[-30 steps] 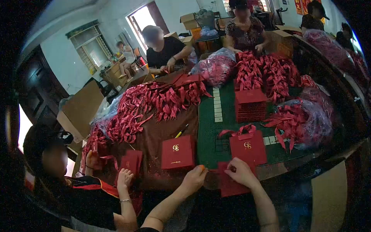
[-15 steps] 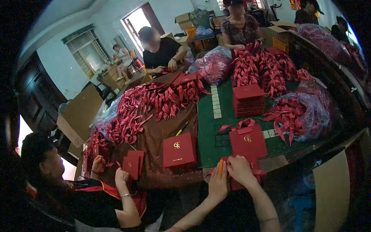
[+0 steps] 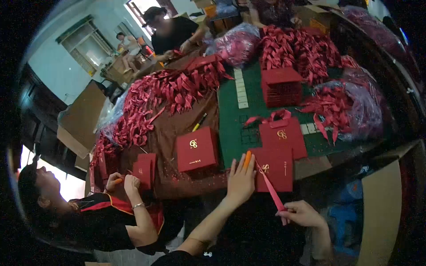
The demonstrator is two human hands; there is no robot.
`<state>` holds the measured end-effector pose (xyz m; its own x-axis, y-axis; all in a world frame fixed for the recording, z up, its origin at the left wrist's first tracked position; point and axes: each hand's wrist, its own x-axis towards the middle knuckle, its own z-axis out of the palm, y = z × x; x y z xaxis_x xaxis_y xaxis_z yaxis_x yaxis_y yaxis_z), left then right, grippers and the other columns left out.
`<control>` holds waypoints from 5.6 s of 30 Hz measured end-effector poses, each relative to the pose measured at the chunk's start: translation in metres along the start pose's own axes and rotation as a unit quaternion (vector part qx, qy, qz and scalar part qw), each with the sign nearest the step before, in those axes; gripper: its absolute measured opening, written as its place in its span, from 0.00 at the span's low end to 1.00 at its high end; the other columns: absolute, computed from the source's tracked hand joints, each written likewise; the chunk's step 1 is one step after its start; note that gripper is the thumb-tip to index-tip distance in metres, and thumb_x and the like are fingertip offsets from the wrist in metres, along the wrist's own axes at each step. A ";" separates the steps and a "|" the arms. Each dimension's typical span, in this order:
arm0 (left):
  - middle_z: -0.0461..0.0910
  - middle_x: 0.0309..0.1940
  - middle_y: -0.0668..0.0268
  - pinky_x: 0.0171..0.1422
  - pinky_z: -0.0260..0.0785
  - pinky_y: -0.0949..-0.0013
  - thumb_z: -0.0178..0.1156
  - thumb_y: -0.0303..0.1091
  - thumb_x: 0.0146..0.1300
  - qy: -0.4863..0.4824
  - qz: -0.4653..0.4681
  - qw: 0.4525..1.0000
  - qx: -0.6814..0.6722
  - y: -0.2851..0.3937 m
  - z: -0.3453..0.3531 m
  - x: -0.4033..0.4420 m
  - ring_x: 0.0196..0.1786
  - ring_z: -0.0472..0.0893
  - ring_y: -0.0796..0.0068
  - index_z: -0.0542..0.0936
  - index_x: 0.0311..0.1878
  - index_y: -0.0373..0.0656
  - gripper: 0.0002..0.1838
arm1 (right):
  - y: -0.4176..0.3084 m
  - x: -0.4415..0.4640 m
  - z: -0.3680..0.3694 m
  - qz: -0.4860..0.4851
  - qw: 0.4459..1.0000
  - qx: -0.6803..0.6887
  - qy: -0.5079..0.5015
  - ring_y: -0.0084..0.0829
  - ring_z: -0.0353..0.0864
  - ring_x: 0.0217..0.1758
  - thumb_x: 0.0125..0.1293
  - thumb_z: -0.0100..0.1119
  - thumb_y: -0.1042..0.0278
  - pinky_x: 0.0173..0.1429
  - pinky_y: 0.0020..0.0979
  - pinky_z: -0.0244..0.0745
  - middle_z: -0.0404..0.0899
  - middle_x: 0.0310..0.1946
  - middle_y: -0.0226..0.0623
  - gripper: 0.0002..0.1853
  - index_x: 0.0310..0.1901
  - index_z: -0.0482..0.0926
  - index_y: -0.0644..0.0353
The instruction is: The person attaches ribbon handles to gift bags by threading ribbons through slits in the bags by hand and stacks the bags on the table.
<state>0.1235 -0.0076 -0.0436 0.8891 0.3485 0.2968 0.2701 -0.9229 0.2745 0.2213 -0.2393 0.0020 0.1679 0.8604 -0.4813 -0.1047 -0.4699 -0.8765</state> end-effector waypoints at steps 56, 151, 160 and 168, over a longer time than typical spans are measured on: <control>0.66 0.66 0.60 0.69 0.48 0.47 0.65 0.25 0.54 0.117 -0.035 0.970 -0.209 -0.017 0.008 -0.041 0.72 0.57 0.51 0.82 0.47 0.49 0.15 | -0.021 0.120 0.030 -0.191 0.951 -0.071 0.234 0.26 0.78 0.29 0.60 0.57 0.79 0.34 0.29 0.72 0.78 0.24 0.39 0.03 0.31 0.73 0.67; 0.71 0.59 0.47 0.64 0.59 0.54 0.59 0.35 0.64 0.077 -0.002 0.997 -0.022 -0.003 -0.006 -0.017 0.60 0.71 0.50 0.70 0.63 0.36 0.25 | -0.003 0.075 -0.129 -0.016 0.579 -0.427 0.695 0.45 0.70 0.49 0.58 0.62 0.60 0.49 0.45 0.66 0.74 0.41 0.43 0.13 0.39 0.81 0.61; 0.75 0.48 0.51 0.58 0.68 0.63 0.54 0.23 0.65 0.108 -0.145 0.964 -0.197 -0.006 -0.012 -0.026 0.53 0.75 0.53 0.76 0.55 0.34 0.15 | -0.017 0.084 -0.114 -0.114 0.590 -0.403 0.690 0.41 0.70 0.43 0.57 0.64 0.67 0.47 0.41 0.67 0.70 0.34 0.40 0.08 0.33 0.84 0.63; 0.77 0.48 0.55 0.51 0.72 0.63 0.58 0.26 0.63 0.073 -0.207 0.950 -0.221 -0.004 -0.027 -0.030 0.48 0.79 0.55 0.79 0.52 0.36 0.13 | -0.059 0.115 -0.044 -0.276 0.869 0.210 0.352 0.17 0.74 0.27 0.63 0.62 0.72 0.32 0.20 0.67 0.78 0.25 0.28 0.06 0.39 0.81 0.65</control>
<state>0.0858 -0.0104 -0.0292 0.6705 0.7157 0.1952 0.3756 -0.5544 0.7427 0.2899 -0.1216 -0.0017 0.8495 0.5276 -0.0058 -0.1416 0.2173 -0.9658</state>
